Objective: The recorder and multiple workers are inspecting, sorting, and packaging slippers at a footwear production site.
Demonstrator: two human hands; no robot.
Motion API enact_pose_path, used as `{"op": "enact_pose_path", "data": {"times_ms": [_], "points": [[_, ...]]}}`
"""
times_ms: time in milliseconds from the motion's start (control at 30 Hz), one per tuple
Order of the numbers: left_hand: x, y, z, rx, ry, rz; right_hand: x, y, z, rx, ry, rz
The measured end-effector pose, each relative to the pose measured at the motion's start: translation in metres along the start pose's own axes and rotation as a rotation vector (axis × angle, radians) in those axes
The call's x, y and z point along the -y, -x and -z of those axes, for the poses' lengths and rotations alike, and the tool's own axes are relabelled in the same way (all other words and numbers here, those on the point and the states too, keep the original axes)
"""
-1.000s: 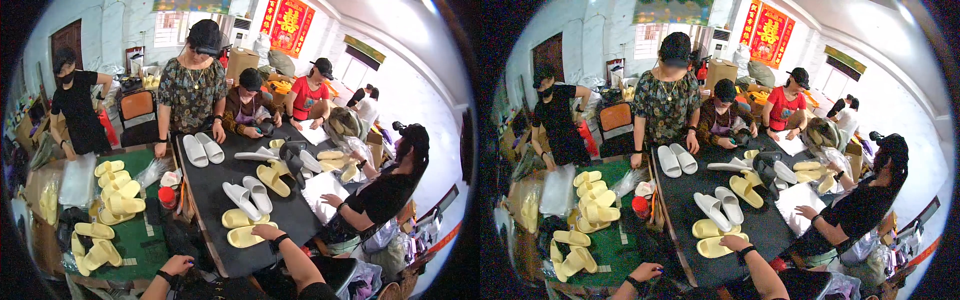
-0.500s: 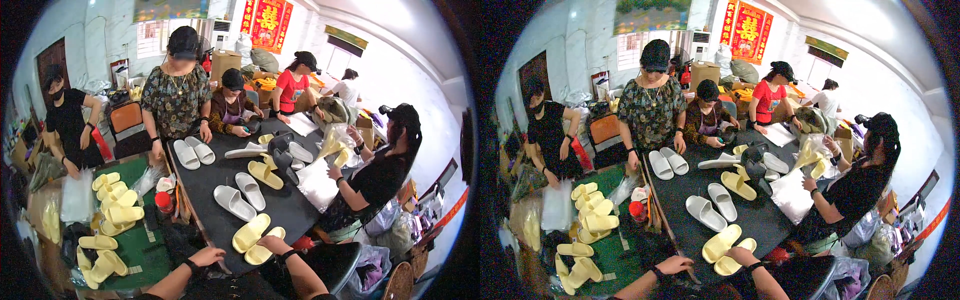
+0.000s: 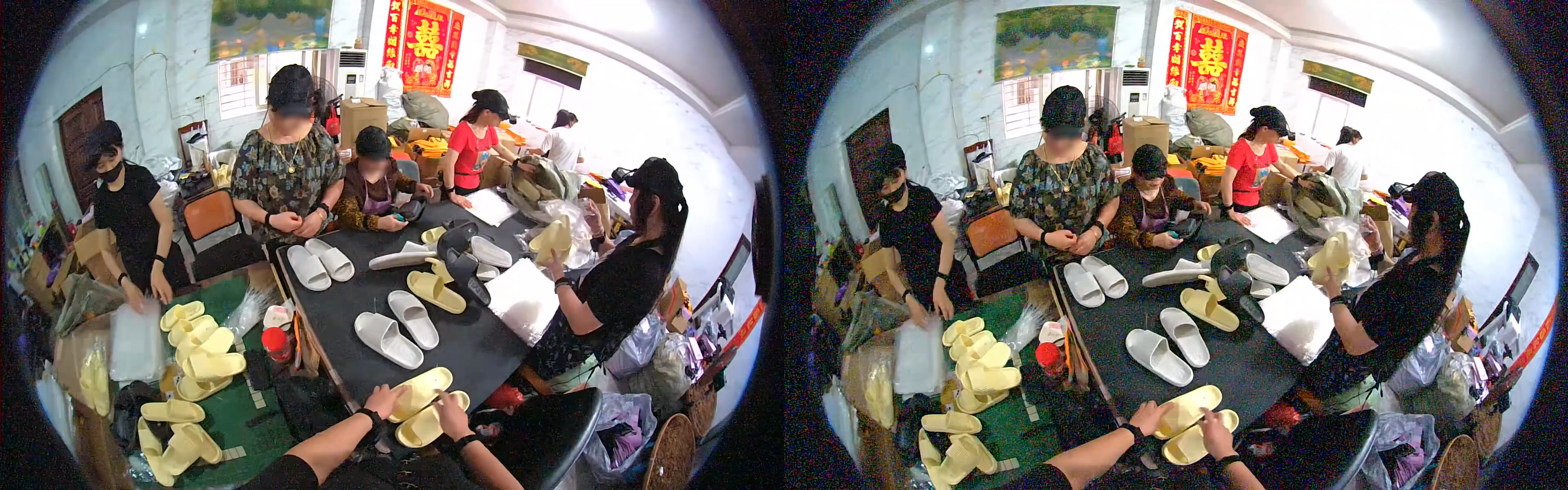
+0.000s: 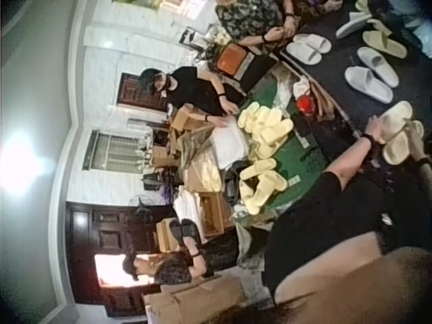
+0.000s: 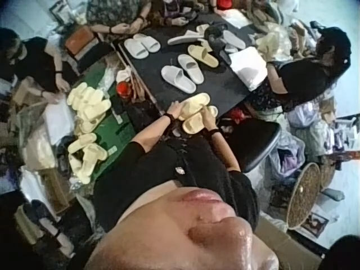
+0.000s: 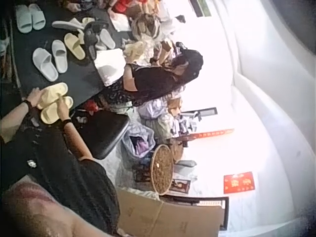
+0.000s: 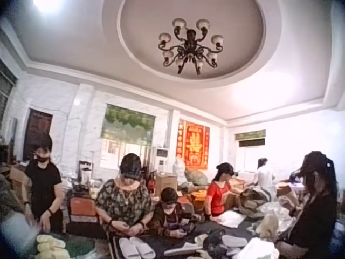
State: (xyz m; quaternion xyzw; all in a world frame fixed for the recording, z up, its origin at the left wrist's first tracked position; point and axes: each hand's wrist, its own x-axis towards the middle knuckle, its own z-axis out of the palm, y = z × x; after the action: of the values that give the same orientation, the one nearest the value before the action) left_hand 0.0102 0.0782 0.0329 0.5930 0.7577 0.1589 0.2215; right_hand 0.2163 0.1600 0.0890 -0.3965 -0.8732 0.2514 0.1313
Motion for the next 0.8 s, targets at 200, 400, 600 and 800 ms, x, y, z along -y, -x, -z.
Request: {"op": "enact_pose_path", "data": {"times_ms": [200,400,600,800], "points": [[0.010,-0.001,-0.021,-0.080,0.232,0.121,-0.059,0.018,-0.040,0.091,-0.126,-0.080],[0.010,0.026,-0.031,0.101,0.340,0.254,-0.034,0.017,-0.033,0.237,-0.122,-0.045],[0.021,0.053,-0.048,0.122,0.398,0.142,-0.034,0.004,-0.045,0.275,0.064,0.254],[0.034,0.048,-0.041,-0.032,0.514,0.189,-0.011,-0.036,-0.036,0.353,0.312,0.386]]}}
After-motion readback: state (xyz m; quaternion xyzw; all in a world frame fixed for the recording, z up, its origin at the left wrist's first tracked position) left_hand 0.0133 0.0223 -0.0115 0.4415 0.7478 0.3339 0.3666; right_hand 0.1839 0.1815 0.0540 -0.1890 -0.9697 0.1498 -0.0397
